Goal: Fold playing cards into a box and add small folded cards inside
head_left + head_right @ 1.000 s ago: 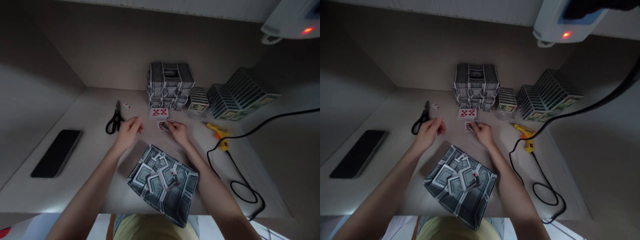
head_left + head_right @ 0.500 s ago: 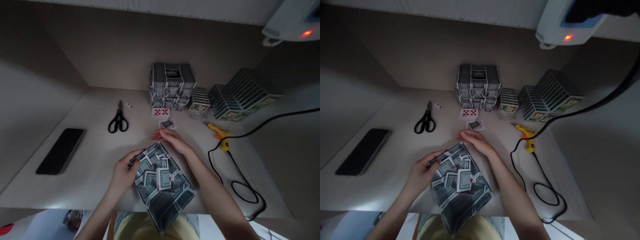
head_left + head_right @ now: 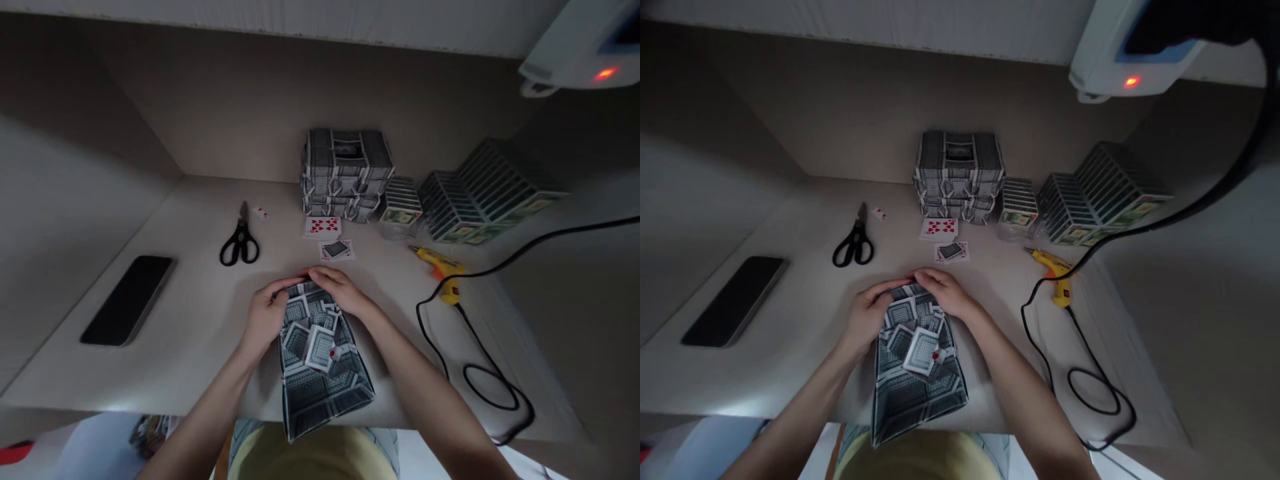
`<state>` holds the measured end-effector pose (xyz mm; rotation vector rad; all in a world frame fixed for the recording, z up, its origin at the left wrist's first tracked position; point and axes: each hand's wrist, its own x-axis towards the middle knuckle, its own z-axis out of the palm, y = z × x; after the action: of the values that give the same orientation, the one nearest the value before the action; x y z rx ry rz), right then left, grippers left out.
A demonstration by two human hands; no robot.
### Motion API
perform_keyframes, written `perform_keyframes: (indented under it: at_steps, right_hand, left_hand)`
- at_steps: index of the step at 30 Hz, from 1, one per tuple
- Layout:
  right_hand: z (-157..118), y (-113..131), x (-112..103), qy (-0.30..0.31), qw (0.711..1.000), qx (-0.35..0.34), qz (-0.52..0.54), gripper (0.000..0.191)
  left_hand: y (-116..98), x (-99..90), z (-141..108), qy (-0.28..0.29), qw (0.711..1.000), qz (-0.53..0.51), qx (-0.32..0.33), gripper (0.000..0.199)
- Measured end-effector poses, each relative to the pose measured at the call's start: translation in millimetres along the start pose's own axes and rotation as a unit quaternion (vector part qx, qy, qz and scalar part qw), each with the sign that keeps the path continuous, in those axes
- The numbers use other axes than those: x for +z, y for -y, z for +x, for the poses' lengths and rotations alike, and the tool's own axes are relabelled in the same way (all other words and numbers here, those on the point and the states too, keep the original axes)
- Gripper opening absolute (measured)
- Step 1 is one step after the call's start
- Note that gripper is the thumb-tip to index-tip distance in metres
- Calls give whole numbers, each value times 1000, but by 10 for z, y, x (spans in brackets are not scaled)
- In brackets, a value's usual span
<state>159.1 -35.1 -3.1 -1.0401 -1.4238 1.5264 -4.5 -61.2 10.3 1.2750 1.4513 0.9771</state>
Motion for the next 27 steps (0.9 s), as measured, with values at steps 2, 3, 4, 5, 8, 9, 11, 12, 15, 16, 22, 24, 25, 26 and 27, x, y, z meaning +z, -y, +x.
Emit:
perform_keyframes:
  at_steps: [2, 3, 4, 5, 8, 9, 11, 12, 15, 16, 22, 24, 25, 26, 27]
  right_hand:
    - [3, -7, 2, -10, 1000, -4, -4, 39]
    - [5, -11, 0, -18, 1000, -4, 5, 40]
    - [9, -15, -7, -27, 999, -4, 20, 40]
    - [13, -16, -18, -37, 998, -4, 42, 42]
    - [29, -2, -93, -94, 989, -7, 118, 43]
    - [33, 13, -136, -123, 983, -10, 135, 42]
    - [32, 59, -252, -196, 970, -22, 144, 37]
    - [24, 88, -325, -234, 962, -28, 135, 34]
    - [-45, 180, -591, -332, 939, -45, 80, 28]
    - [-88, 203, -689, -363, 929, -54, 48, 27]
    - [-544, 201, -1168, -499, 771, 44, -393, 34]
    - [-715, 169, -1222, -522, 696, 116, -479, 42]
    - [-793, 151, -1232, -539, 666, 163, -490, 48]
    - [-864, 134, -1238, -552, 640, 204, -494, 56]
    - [-929, 117, -1246, -558, 621, 235, -497, 64]
  left_hand:
    - [-23, -27, 13, 37, 999, 25, 12, 31]
    - [-35, -50, 23, 62, 997, 35, 17, 31]
    - [-46, -75, 34, 87, 995, 44, 20, 31]
    - [-53, -104, 47, 108, 993, 52, 24, 32]
    - [-57, -195, 86, 148, 985, 80, 31, 33]
    - [-56, -228, 94, 155, 983, 95, 35, 34]
    - [-63, -298, 96, 152, 977, 139, 45, 34]
    - [-74, -336, 88, 142, 974, 169, 53, 34]
    - [-151, -448, 21, 86, 950, 291, 72, 32]
    - [-188, -480, -15, 67, 936, 339, 71, 31]
    - [-381, -546, -312, 84, 866, 492, 28, 34]
    - [-412, -540, -407, 118, 855, 504, 9, 31]
    - [-427, -539, -445, 132, 853, 506, 1, 31]
    - [-441, -544, -472, 144, 852, 503, -5, 31]
    - [-457, -553, -487, 153, 852, 501, -8, 34]
